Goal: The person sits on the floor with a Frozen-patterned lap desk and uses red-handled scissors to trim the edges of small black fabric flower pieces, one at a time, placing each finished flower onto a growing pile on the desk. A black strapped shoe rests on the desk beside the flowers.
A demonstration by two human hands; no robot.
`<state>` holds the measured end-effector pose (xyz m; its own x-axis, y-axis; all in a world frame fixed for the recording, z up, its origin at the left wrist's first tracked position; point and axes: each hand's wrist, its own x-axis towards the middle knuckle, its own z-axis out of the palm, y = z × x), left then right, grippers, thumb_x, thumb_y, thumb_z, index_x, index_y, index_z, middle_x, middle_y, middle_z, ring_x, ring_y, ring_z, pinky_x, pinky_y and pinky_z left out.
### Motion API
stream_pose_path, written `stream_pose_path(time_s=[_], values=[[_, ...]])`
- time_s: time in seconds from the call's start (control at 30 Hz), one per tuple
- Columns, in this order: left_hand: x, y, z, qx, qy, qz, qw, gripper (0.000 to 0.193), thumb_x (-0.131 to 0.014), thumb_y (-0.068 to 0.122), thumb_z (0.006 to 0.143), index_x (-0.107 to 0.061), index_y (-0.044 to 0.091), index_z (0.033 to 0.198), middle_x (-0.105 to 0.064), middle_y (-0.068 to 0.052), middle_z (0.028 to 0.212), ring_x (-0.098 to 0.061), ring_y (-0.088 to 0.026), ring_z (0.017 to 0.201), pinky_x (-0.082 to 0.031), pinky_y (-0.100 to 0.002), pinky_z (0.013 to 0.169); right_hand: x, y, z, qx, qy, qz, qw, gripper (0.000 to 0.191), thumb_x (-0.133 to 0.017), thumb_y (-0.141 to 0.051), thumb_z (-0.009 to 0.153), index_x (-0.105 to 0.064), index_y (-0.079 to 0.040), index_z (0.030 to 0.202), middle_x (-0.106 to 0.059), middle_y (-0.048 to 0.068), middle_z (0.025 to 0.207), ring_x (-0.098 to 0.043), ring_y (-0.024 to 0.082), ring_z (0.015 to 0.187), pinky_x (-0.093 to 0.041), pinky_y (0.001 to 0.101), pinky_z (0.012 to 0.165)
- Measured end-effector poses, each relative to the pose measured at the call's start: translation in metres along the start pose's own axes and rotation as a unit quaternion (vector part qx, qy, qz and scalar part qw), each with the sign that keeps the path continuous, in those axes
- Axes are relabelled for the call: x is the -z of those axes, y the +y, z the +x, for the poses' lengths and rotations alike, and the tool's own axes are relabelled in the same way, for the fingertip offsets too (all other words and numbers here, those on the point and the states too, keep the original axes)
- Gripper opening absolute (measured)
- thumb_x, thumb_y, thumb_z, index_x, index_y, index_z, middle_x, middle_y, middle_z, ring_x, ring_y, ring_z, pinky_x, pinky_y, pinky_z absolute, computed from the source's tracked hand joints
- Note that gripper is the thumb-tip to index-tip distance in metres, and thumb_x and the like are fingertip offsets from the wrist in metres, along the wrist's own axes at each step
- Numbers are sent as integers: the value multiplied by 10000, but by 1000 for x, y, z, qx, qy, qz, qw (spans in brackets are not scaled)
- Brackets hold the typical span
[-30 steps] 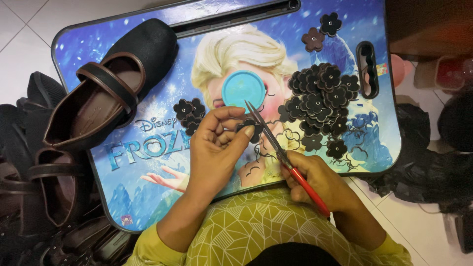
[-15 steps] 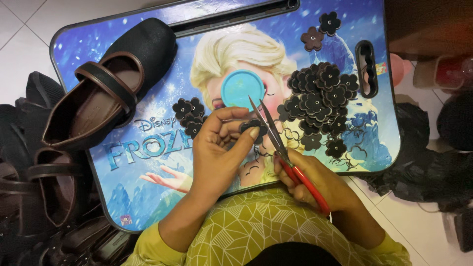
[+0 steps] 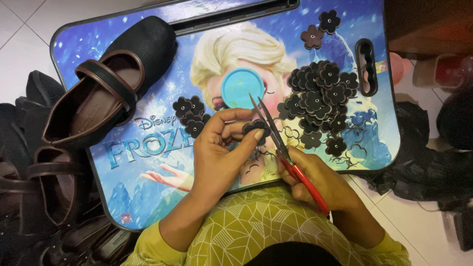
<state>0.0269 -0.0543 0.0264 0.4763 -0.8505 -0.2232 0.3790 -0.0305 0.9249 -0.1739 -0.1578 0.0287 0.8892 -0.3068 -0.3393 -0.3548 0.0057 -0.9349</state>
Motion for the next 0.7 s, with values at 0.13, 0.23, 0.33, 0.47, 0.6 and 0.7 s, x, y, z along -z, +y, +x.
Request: stream_pose_path(time_s=[0.13,0.23,0.33,0.47,0.6,0.7], values=[[-1,2,0,13,6,0,1000,344,-742,-17,921,-625,-11,1245,-759,-72,1003,-687,-68,877,-571,-227,783,3,4,-1,1,-2,-24,1000,922,-476,-957,751,-553,-71,992,-447,-41,652,-409,95,598,-345,264,546],[0,3,0,27,10,1,1000,343,-742,-13,918,-631,-7,1243,-755,-65,986,-684,-64,861,-574,-230,764,3,4,-2,8,1,-29,1000,913,-479,-962,752,-548,-76,962,-442,-46,646,-405,91,597,-344,265,546],[1,4,0,27,11,10,1000,341,-743,-16,918,-634,-7,1241,-754,-65,980,-683,-64,861,-566,-227,762,3,4,-4,-8,1,-18,1000,926,-498,-966,717,-550,-72,951,-426,-42,624,-386,92,571,-317,272,513],[2,2,0,4,5,1,1000,337,-744,-21,927,-625,-15,1242,-752,-68,1004,-691,-71,900,-568,-222,798,3,5,-4,-25,2,-5,1000,934,-526,-965,684,-563,-72,955,-422,-46,596,-389,84,543,-304,271,485],[5,1,0,-7,9,5,1000,355,-744,-25,908,-618,-15,1240,-755,-65,1029,-704,-74,923,-569,-218,808,2,8,-4,-17,3,-3,1000,910,-550,-952,704,-557,-68,925,-430,-52,625,-402,74,568,-308,264,497],[8,0,0,-29,12,20,999,350,-752,-32,921,-621,-20,1246,-749,-74,1028,-691,-76,921,-562,-222,833,2,8,-5,-24,3,12,1000,908,-573,-938,712,-560,-57,934,-441,-54,658,-406,77,586,-322,262,497]])
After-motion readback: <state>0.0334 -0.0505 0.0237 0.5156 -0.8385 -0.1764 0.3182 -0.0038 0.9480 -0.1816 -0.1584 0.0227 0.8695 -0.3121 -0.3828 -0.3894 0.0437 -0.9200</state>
